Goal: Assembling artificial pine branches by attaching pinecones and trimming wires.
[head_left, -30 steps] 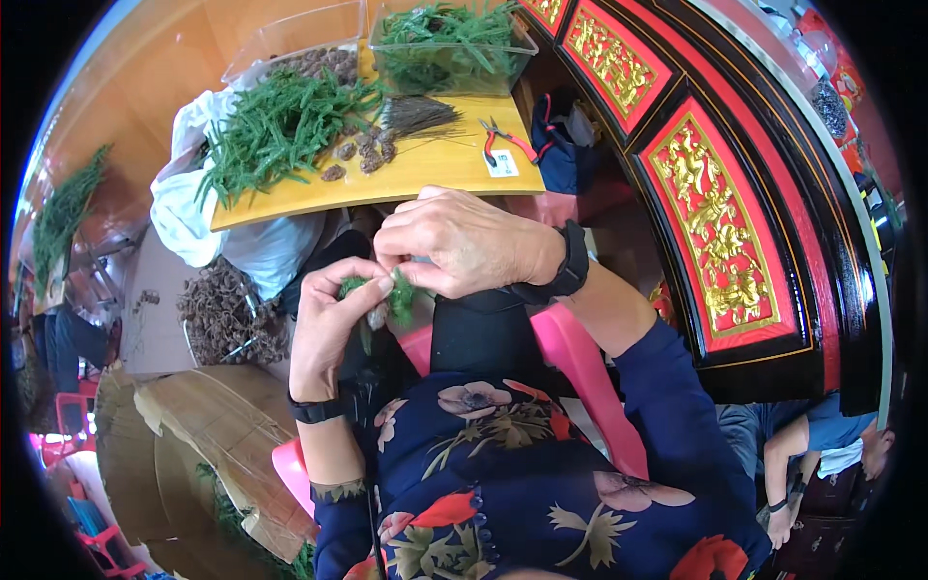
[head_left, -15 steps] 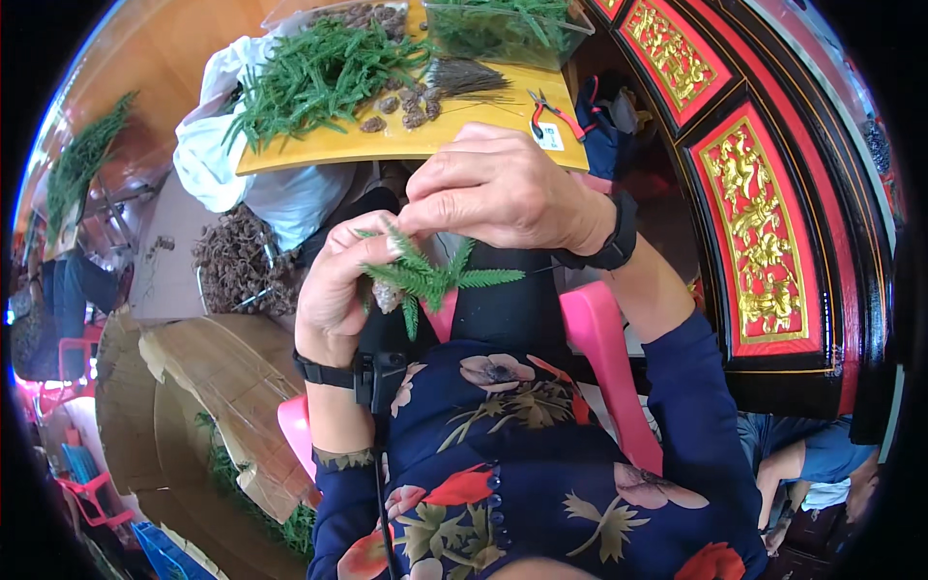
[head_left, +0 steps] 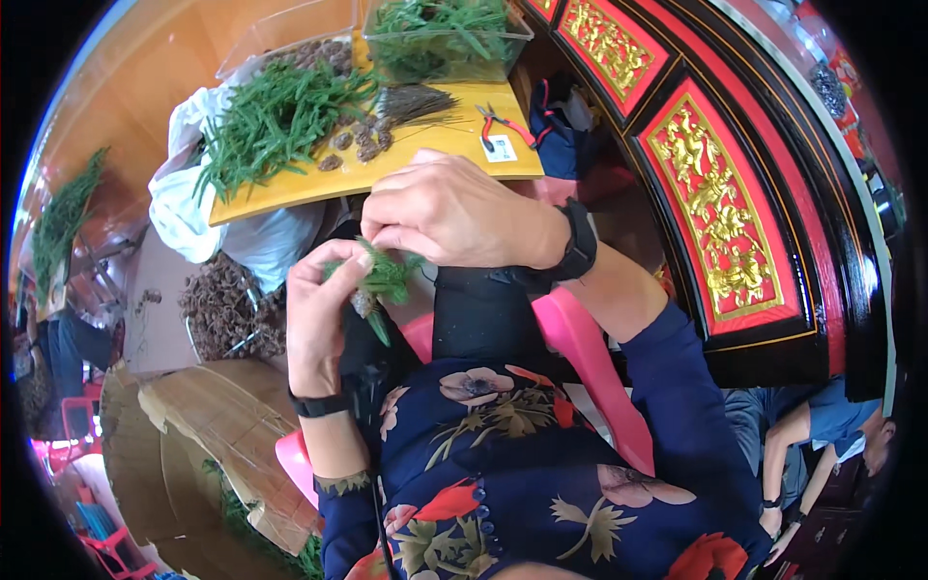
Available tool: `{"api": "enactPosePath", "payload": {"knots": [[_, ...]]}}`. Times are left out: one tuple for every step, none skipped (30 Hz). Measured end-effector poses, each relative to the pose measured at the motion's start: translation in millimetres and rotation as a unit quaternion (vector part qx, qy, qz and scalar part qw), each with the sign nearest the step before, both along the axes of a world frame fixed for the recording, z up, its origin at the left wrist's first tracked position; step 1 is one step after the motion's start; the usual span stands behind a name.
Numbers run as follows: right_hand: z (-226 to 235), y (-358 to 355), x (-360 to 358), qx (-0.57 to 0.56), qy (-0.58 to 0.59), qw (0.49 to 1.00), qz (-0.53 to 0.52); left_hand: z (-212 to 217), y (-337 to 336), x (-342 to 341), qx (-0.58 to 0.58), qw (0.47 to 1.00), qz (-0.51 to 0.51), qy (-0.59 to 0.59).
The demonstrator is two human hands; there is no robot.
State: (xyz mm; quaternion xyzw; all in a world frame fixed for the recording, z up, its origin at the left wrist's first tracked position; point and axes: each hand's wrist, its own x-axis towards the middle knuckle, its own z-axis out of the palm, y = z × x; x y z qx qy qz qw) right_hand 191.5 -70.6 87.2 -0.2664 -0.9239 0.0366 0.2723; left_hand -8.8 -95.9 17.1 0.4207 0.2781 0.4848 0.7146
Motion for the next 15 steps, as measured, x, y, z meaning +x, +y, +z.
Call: {"api": "enactPosePath", "payload": {"knots": [[-3,1,1,0.003,0.000,1.000,-0.005,10,-4,4,0.044,0.988,0.053,0.136],[-7,2,2,-0.066,0.008,0.997,-0.033,15,-7,9,0.087,0.953,0.107,0.269],[-13,4,2,-0.134,0.016,0.989,-0.061,14,-8,13,0.091,0.954,0.103,0.268],[-18,6,4,-0.202,0.025,0.975,-0.087,12,-9,17,0.136,0.936,0.145,0.292],[-23,9,8,-0.200,0.024,0.975,-0.090,10,-9,21,0.180,0.913,0.187,0.314],[-30,17,11,-0.274,0.071,0.955,-0.092,6,-8,22,0.221,0.885,0.231,0.338],[-37,27,15,-0.345,0.117,0.927,-0.094,3,-7,23,0.222,0.884,0.233,0.338],[-45,39,19,-0.414,0.162,0.891,-0.094,-1,-5,23,0.221,0.880,0.254,0.337],[-56,58,31,-0.383,0.138,0.896,-0.176,-5,-4,22,0.216,0.874,0.277,0.337],[-64,77,51,-0.348,0.114,0.894,-0.258,-7,-4,21,0.213,0.868,0.298,0.336],[-68,90,68,-0.258,0.027,0.888,-0.380,-6,-5,21,0.213,0.866,0.300,0.339],[-74,101,85,-0.161,-0.060,0.855,-0.489,-5,-6,23,0.191,0.878,0.299,0.323],[-84,107,101,-0.150,-0.071,0.831,-0.531,-4,-6,24,0.170,0.889,0.295,0.307],[-89,112,111,-0.139,-0.082,0.806,-0.569,-4,-6,25,0.148,0.898,0.294,0.291],[-94,119,119,-0.143,-0.080,0.809,-0.564,-1,-6,25,0.147,0.896,0.298,0.296]]}}
